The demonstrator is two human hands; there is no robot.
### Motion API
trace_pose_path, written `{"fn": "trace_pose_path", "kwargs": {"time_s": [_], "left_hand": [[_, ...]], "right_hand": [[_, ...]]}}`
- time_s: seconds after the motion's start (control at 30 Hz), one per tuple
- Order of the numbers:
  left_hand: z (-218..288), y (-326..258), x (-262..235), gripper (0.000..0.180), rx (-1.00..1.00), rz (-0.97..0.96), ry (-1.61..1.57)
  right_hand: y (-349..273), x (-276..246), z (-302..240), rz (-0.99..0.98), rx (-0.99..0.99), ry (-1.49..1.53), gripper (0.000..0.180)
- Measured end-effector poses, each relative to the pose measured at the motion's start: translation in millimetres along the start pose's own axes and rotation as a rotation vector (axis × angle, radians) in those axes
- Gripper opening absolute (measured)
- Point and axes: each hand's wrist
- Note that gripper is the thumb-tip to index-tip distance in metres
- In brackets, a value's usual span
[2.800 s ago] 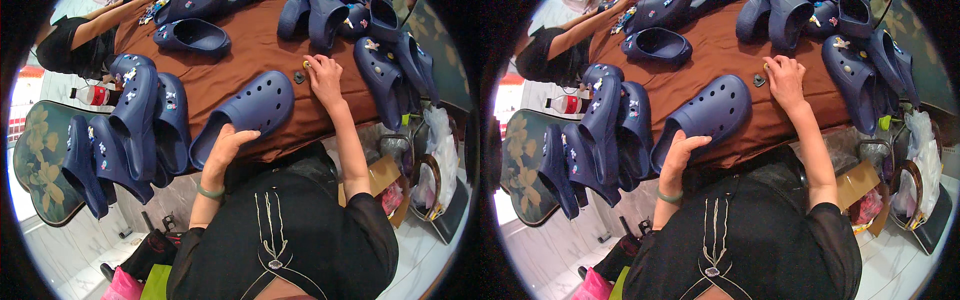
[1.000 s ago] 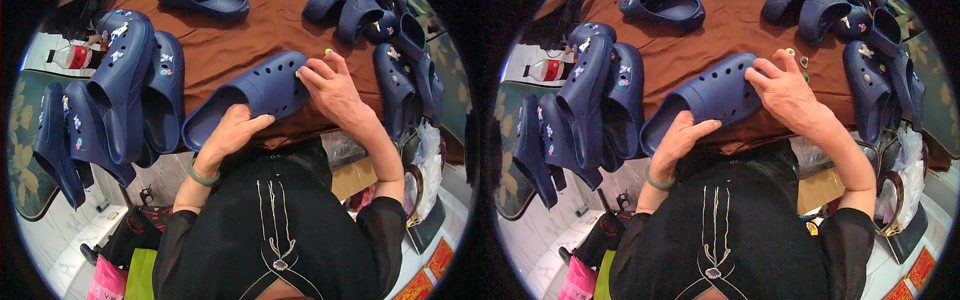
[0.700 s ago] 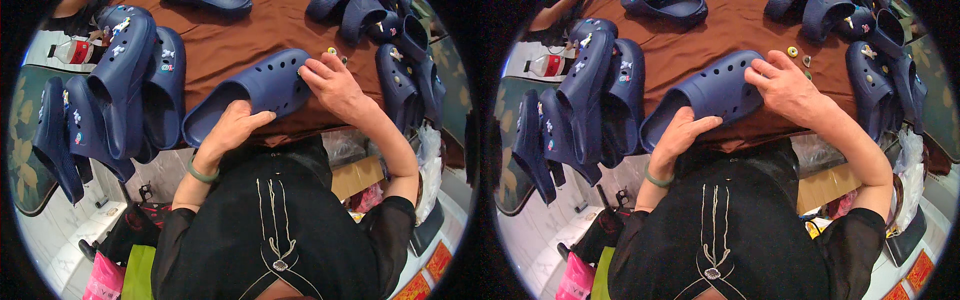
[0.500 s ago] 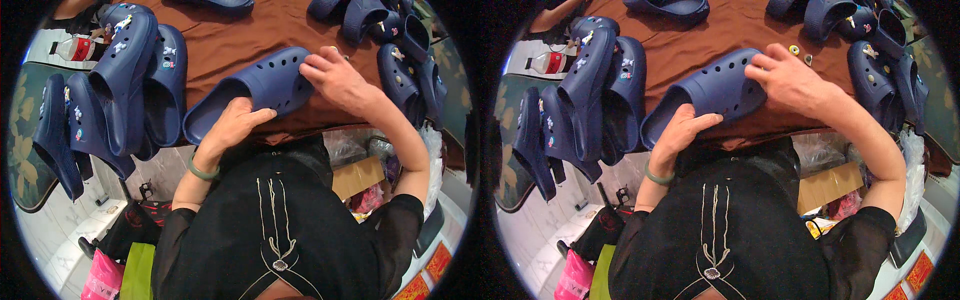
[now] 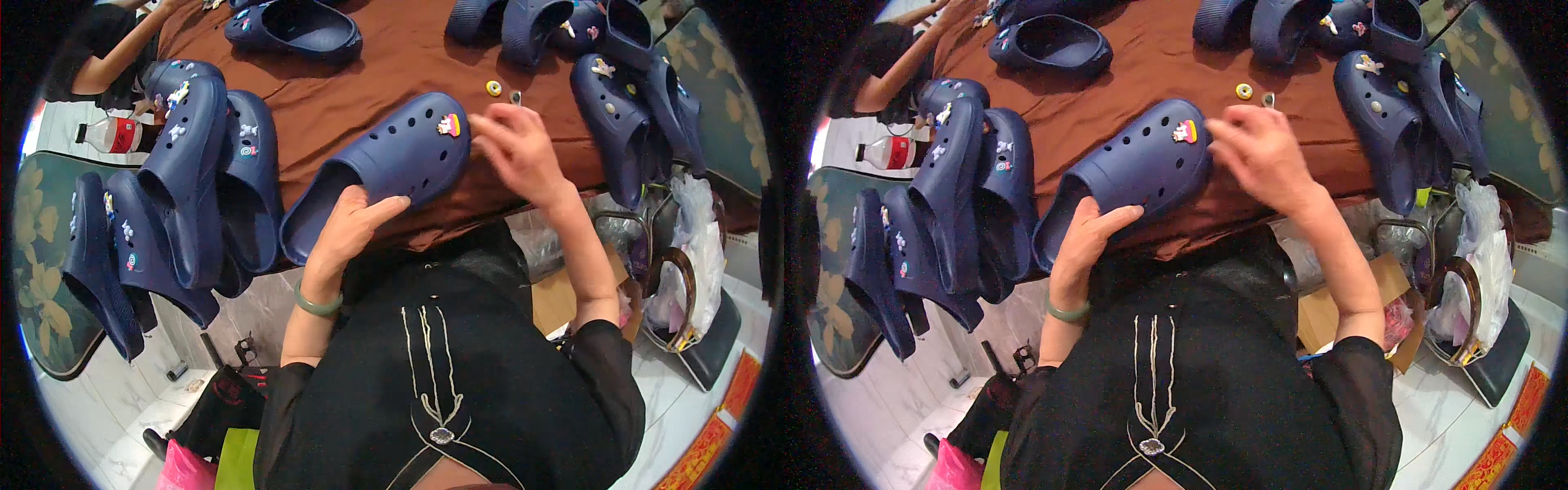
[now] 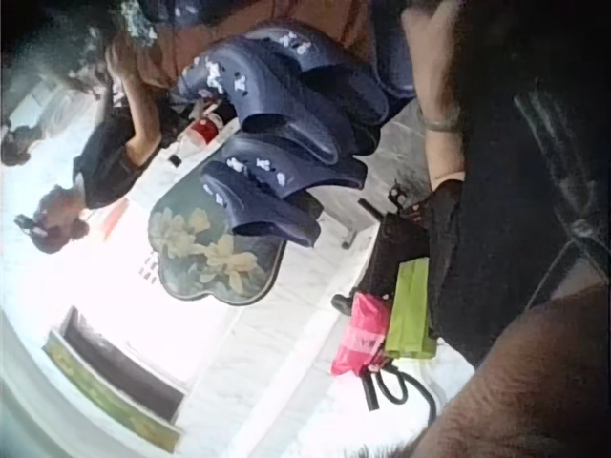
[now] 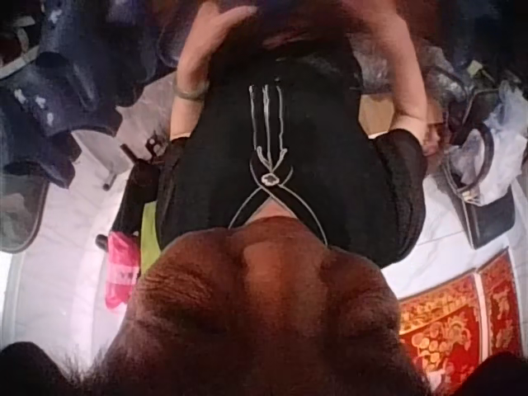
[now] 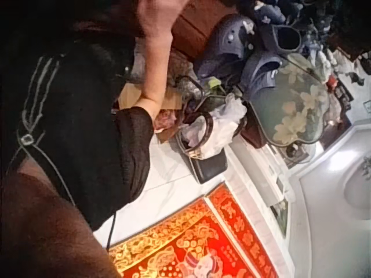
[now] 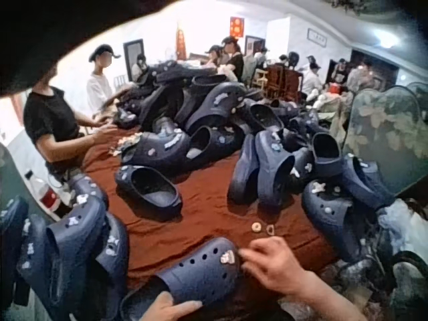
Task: Attaching decorative charms to the holes of clogs.
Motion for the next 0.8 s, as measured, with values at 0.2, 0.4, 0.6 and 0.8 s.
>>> {"fn": "trace_pose_path", "kwargs": {"time_s": [0.2,0.4,0.6,0.8], "left_hand": [[7,0,2,0.044,-0.033,-0.021,0.015],[9,-2,4,0.048,0.0,-0.01,-0.045],[7,-3,3,0.044,0.033,-0.023,-0.015],[-10,2,-5,0.045,0.048,-0.045,0.007]], "right_hand": [[-33,3,90,0.203,0.504,0.107,0.021],[-17,19,105,-0.032,0.444,-0.106,0.029],[-9,12,69,0.142,0.614,0.268,0.018],[22,2,-20,0.201,0.223,0.496,0.021]]}}
Point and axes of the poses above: each hand's wrist, its own y-axis towards the middle knuckle, its own x-axis out of the palm, z = x × y, and after that the axes turned 4 degrees about -x, right-handed
